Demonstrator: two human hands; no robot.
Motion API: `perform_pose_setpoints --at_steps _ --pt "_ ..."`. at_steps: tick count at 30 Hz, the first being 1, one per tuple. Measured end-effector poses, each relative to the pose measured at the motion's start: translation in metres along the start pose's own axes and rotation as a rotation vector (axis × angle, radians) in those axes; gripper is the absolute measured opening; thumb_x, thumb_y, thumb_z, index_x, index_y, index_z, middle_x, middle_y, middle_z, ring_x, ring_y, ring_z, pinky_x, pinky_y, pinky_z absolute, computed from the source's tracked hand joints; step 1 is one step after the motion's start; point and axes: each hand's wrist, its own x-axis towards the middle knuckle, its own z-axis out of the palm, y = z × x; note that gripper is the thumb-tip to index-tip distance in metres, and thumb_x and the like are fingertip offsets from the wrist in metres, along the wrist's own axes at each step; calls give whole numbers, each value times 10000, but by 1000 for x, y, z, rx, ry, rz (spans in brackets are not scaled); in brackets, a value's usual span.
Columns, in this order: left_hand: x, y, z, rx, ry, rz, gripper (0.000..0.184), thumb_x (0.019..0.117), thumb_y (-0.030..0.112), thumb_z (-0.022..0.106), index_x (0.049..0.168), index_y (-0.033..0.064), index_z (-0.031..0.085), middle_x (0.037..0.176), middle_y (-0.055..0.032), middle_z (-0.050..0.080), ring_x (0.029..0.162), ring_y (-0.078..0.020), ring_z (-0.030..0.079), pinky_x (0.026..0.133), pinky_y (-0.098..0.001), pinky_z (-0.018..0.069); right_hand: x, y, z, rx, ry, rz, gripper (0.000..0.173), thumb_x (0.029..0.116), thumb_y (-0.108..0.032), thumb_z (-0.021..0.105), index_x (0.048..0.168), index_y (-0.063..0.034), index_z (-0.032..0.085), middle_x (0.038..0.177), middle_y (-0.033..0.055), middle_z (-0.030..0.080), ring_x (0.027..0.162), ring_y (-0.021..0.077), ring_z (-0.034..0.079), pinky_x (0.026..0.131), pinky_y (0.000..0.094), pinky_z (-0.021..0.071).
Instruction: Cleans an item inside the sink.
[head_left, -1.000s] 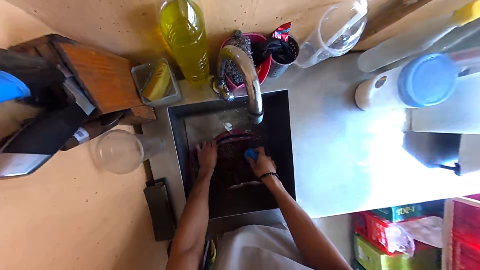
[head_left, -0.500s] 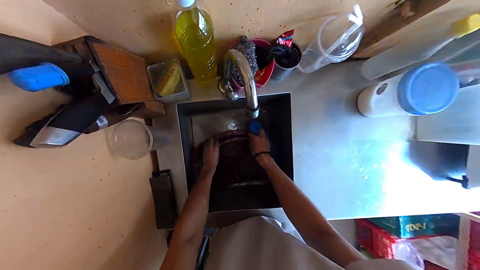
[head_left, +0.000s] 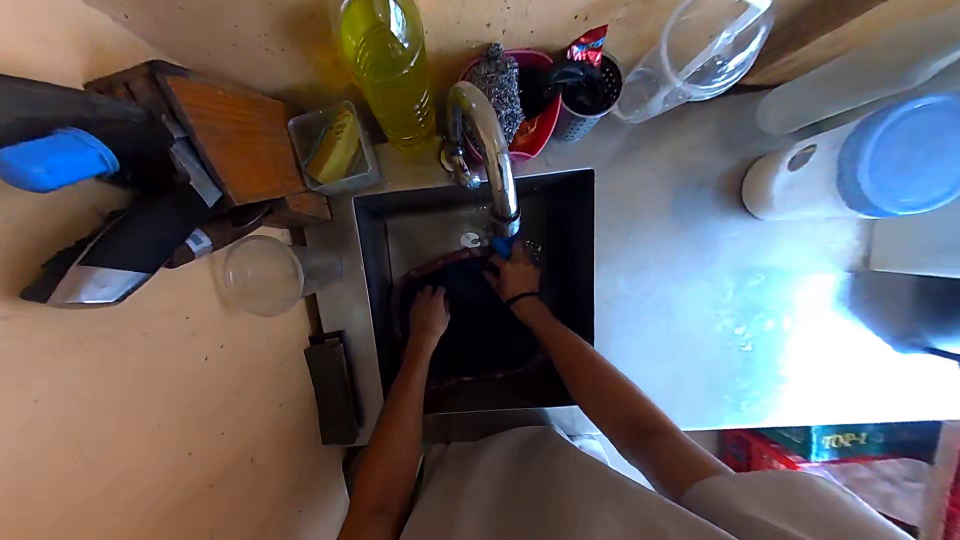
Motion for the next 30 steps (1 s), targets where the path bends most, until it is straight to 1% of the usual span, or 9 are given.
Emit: perform_pose_setpoints --at_steps 3,5,10,13,15,18,22,25,30 --pt "27 -3 56 85 9 53 1154 749 720 757 1655 332 158 1714 -203 -36 1563 -462 -71 1159 -787 -6 -4 11 39 -102 -97 -46 582 952 -455 700 1466 -211 578 1457 281 497 1326 465 513 1005 610 504" --pt "36 15 70 129 -36 9 1441 533 798 824 1650 395 8 1688 -200 -208 1527 -478 -218 1100 -826 -104 6 17 34 -144 -134 13 564 1005 -471 617 1512 -239 531 1409 261 552 1295 453 544 1011 596 498" --pt "73 46 49 58 -2 173 1510 496 656 934 1663 324 35 1702 -203 -150 1547 -483 -136 1087 -844 -105 35 23 -2 -95 -41 72 642 932 -440 746 1461 -127 560 1437 332 476 1246 530 548 898 693 529" --pt "65 30 46 -130 238 262 1171 719 554 879 1642 209 247 1733 -115 29 1595 -327 -26 1233 -679 -26 41 -1 -35 -12 8 184 520 939 -299 746 1412 -146 594 1550 295 396 1294 522 525 928 697 514" --pt "32 27 57 -112 466 -30 929 875 517 740 1587 66 349 1696 -169 202 1580 -348 135 1260 -601 128 29 -36 -45 -24 -24 203 477 975 -303 689 1418 -191 552 1402 309 528 1121 549 613 816 714 536" --pt "-1 25 70 63 218 -374 978 959 590 495 1581 -104 201 1647 -361 113 1555 -488 77 1260 -579 25 16 -103 -7 -42 -243 -91 609 963 -338 704 1511 -220 465 1110 236 716 923 464 712 758 660 568" --pt "-7 18 73 72 98 -311 899 959 624 457 1580 -13 327 1645 -287 250 1553 -460 141 1253 -593 -12 44 -129 54 -65 -517 -552 508 956 -325 732 1437 -241 593 1172 182 728 1040 427 702 889 656 541" --pt "-15 10 86 21 114 -381 1142 908 745 484 1602 -84 119 1675 -318 16 1566 -465 -4 1255 -581 -29 90 -90 19 -125 -414 -328 567 972 -460 678 1481 -248 545 1209 216 712 1113 461 678 952 687 511" --pt "-19 10 89 -13 163 -387 1121 915 705 508 1592 -104 130 1669 -331 13 1553 -506 -7 1246 -608 -30 42 -106 2 -104 -157 -48 581 1009 -403 639 1490 -121 477 1090 290 700 989 513 688 812 695 548"
